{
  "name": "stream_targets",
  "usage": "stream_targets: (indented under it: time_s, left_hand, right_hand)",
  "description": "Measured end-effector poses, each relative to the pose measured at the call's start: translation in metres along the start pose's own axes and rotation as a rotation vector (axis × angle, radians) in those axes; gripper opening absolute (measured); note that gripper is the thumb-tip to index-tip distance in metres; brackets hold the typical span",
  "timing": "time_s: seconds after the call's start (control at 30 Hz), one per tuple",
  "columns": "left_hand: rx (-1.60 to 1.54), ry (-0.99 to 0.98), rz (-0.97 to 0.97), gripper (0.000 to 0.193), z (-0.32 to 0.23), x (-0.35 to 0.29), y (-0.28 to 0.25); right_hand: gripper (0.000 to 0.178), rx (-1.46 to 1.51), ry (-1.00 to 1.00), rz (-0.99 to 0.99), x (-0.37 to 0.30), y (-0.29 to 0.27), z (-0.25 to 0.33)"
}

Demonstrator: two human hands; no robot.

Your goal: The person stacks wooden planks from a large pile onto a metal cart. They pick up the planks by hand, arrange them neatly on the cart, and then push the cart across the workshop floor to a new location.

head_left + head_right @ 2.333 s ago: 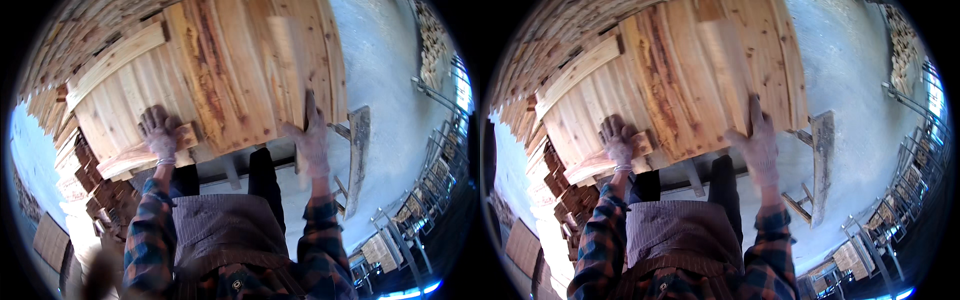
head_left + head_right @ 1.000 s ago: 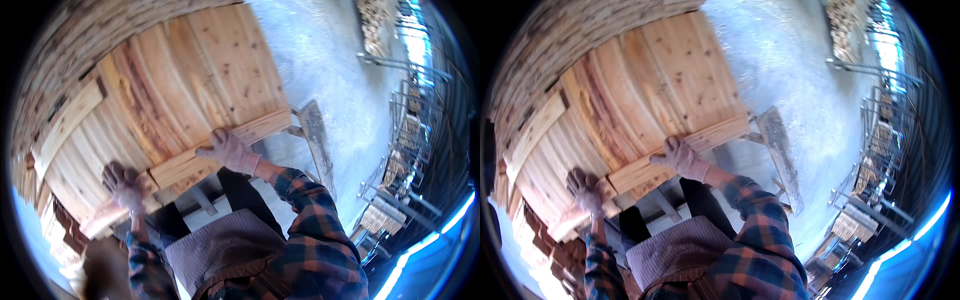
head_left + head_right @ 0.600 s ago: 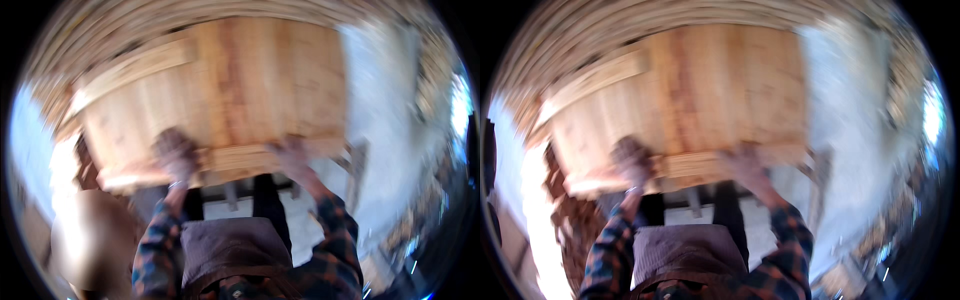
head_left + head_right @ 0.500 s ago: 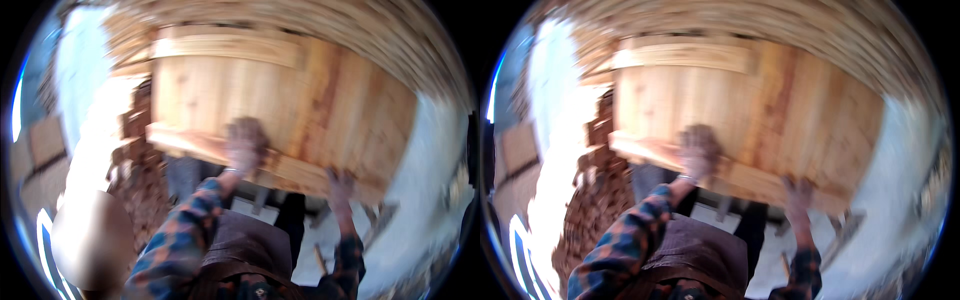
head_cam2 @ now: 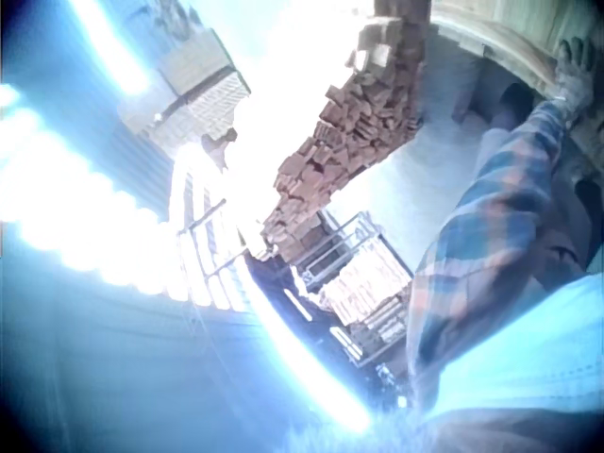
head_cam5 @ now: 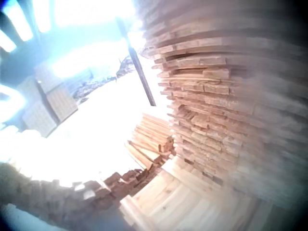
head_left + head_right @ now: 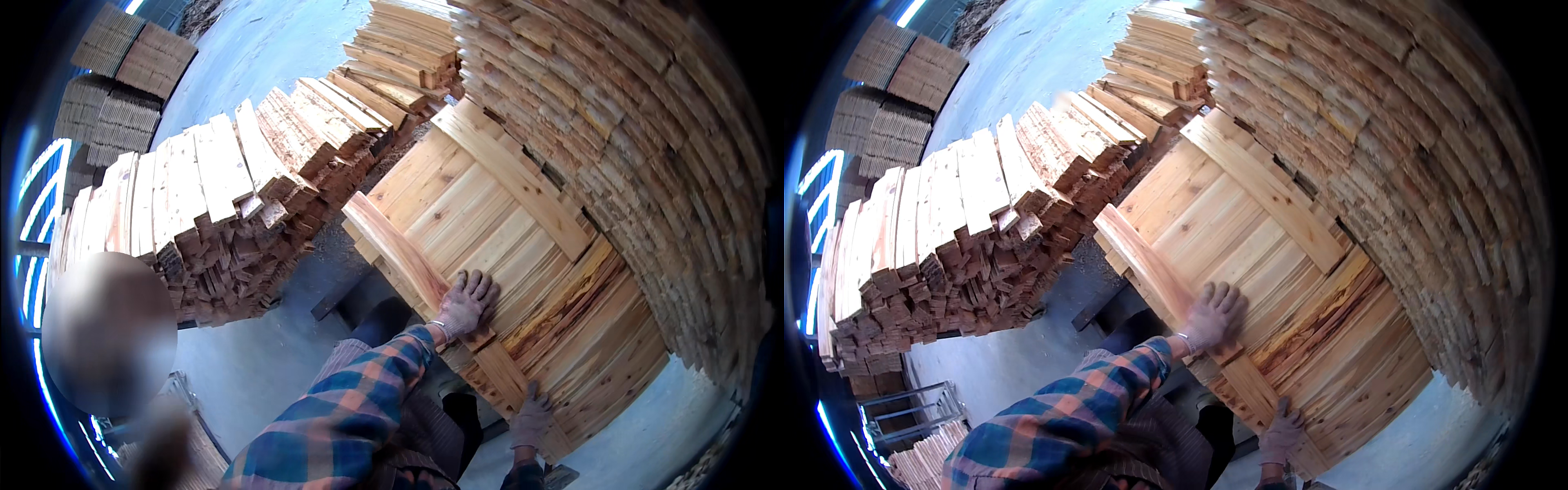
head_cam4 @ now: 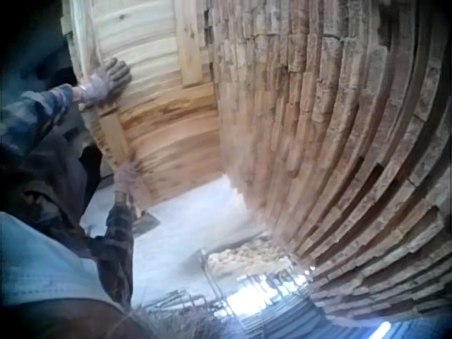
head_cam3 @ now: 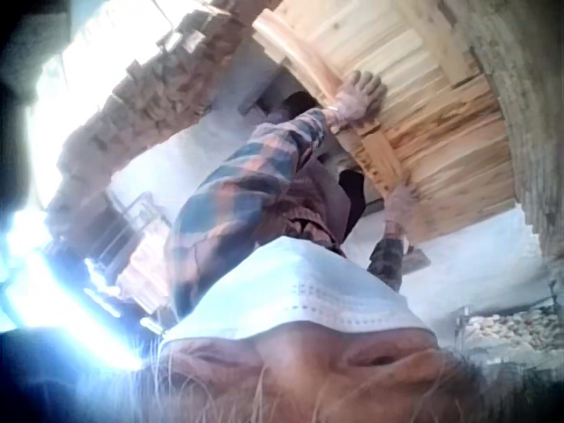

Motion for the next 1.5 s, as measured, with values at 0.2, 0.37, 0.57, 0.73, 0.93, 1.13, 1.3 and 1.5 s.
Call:
stream_targets:
  time_s: [0.2, 0.37, 0.57, 0.73, 0.93, 1.13, 1.3, 1.5]
  left_hand:
    - [-0.206, 0.024, 0.195, 0.059, 0.02, -0.003, -0.008]
    - [-0.657, -0.198, 0.035, 0.065, 0.087, -0.048, -0.014]
    - [-0.355, -0.775, -0.61, 0.053, 0.314, -0.135, -0.151]
    - [-0.537, -0.956, -0.79, 0.064, 0.43, -0.171, -0.184]
    - [-0.397, -1.061, -0.447, 0.077, 0.533, -0.055, -0.178]
    - [-0.071, -0.886, -0.403, 0.076, 0.624, -0.029, -0.131]
    - [-0.246, -0.679, -0.476, 0.071, 0.672, 0.022, -0.108]
    - [-0.108, -0.773, 0.398, 0.081, 0.696, 0.032, -0.072]
  right_hand:
    - [0.09, 0.002, 0.061, 0.213, 0.012, -0.035, 0.009]
    - [0.067, 0.473, -0.086, -0.061, 0.071, -0.117, 0.097]
    - [0.071, 0.841, -0.484, 0.078, 0.134, -0.279, 0.372]
    - [0.077, 0.488, -0.732, 0.172, 0.156, -0.344, 0.521]
    - [0.085, 0.816, -0.531, 0.078, 0.273, -0.388, 0.532]
    - [0.08, 1.045, -0.21, 0.008, 0.36, -0.455, 0.525]
    - [0.022, 1.903, -0.005, -0.006, 0.465, -0.498, 0.527]
    - [0.052, 1.783, 0.151, -0.151, 0.55, -0.558, 0.501]
Point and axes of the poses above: each hand's wrist, its own x-axis towards the middle knuckle, its own y-axis out of the palm, z = x × y, the point moved 4 cm from there along x, towards the middle knuckle, and after that the axes turned 7 degrees about y, right-handed, at the moved point
